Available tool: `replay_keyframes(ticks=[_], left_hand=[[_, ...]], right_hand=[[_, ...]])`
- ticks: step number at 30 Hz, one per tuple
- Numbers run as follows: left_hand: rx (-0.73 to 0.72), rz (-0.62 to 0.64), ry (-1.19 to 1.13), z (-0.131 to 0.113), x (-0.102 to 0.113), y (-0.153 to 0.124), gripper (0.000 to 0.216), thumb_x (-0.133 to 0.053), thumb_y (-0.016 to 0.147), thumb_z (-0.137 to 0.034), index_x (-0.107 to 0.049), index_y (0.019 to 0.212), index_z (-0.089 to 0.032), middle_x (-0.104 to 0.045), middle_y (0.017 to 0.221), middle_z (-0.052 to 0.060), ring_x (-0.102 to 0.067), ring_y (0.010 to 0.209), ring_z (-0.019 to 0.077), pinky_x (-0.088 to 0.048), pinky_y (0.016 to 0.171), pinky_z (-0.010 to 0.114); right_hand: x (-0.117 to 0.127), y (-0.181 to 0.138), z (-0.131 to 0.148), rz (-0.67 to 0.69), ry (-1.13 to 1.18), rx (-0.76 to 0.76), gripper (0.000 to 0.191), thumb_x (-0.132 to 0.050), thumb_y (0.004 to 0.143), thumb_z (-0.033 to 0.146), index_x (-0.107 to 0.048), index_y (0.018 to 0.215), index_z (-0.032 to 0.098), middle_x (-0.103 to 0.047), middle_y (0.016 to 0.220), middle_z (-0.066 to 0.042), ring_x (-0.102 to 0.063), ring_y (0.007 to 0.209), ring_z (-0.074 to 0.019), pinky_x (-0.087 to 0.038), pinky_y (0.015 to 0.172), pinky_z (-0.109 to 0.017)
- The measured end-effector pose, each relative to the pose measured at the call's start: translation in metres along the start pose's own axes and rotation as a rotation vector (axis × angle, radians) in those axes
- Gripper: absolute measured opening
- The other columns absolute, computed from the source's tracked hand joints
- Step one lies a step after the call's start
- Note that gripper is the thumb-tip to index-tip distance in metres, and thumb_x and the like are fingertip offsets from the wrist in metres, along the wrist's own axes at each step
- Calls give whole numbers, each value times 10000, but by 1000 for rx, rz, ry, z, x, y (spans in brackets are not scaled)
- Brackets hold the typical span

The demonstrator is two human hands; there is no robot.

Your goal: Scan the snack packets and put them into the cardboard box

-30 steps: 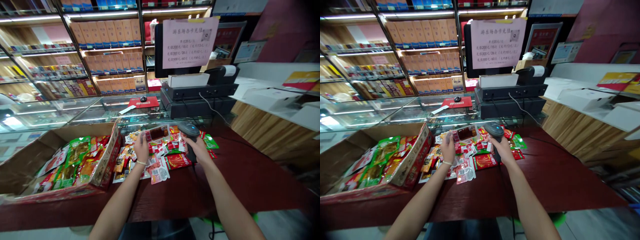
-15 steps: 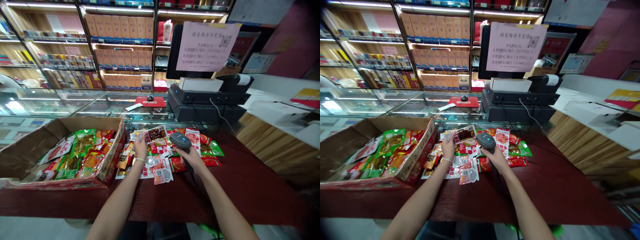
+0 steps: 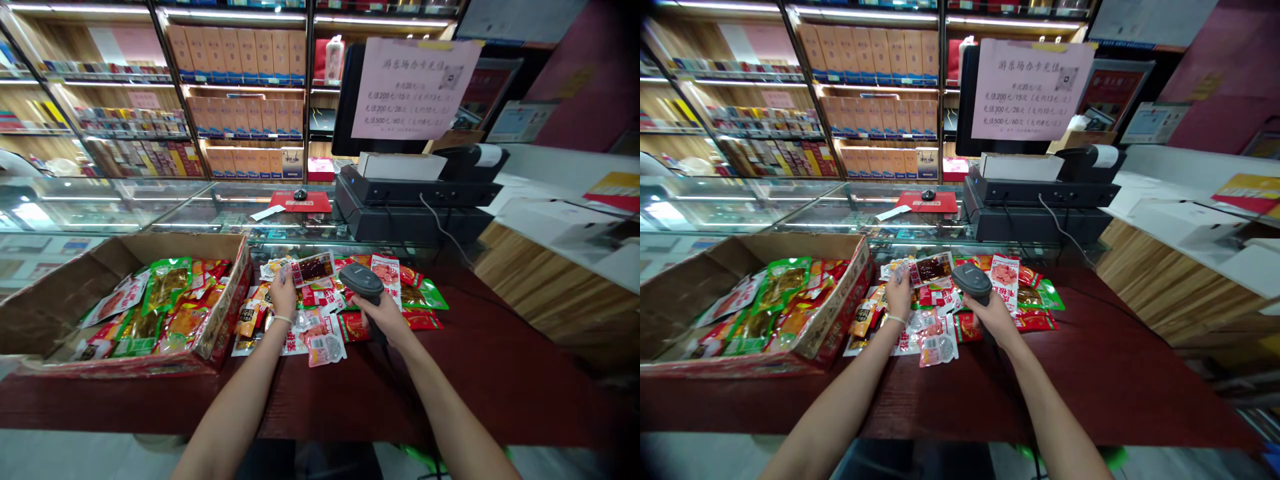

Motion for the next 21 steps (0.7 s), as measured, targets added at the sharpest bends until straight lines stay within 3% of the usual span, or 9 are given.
replay_keyframes(ticks=[3,6,10,12,14,17,21], left_hand=[[-38,15,-32,-6,-2,-1,333,-536,900,-428,-682,1076,-186,-728,1072,95,-661,1042,253,-473,953,381],[-96,14,-48,-28,-4,-3,314,-527,907,-404,-678,1077,-187,-717,1109,93,-646,1081,240,-456,981,373],[-168,46,-58,-82,-2,-5,293,-517,917,-383,-680,1040,-173,-726,1047,87,-662,995,226,-481,923,355],[-207,65,-79,-116,9,-4,292,-525,916,-396,-684,1015,-172,-732,1006,77,-670,943,217,-495,874,334],[-269,47,-78,-152,33,-1,296,-538,912,-414,-689,999,-175,-735,970,63,-674,901,206,-501,836,313],[-402,-15,25,-202,87,7,313,-536,915,-425,-699,1008,-174,-738,936,54,-673,867,195,-505,806,296],[-591,-117,331,-239,171,18,294,-533,922,-375,-697,1090,-198,-734,1036,50,-669,955,192,-489,877,291]], right_hand=[[1,0,2,19,18,-5,363,-693,774,523,-673,787,161,-533,376,15,-459,325,-126,-379,373,-239],[1,3,0,73,85,-11,375,-665,803,526,-694,773,153,-542,375,4,-481,321,-133,-397,376,-242],[8,6,3,41,204,-14,370,-672,796,519,-691,739,153,-586,425,-9,-484,317,-128,-393,353,-242],[8,6,11,30,246,10,346,-698,777,501,-671,731,159,-649,521,-25,-511,342,-121,-392,350,-233],[4,4,22,36,263,21,344,-715,768,490,-641,699,162,-661,563,-27,-532,363,-116,-395,353,-223],[-8,-2,39,69,290,16,356,-737,755,481,-590,660,172,-597,509,10,-535,370,-114,-413,368,-220],[-31,-8,57,128,340,37,329,-777,726,455,-602,779,180,-553,508,47,-520,370,-108,-415,367,-217]])
Point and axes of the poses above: each hand's wrist, its own y-axis towards the middle knuckle, its own x-axis out of the back of the hand, z = x × y, the point moved 8 cm from there along y, towards the middle knuckle
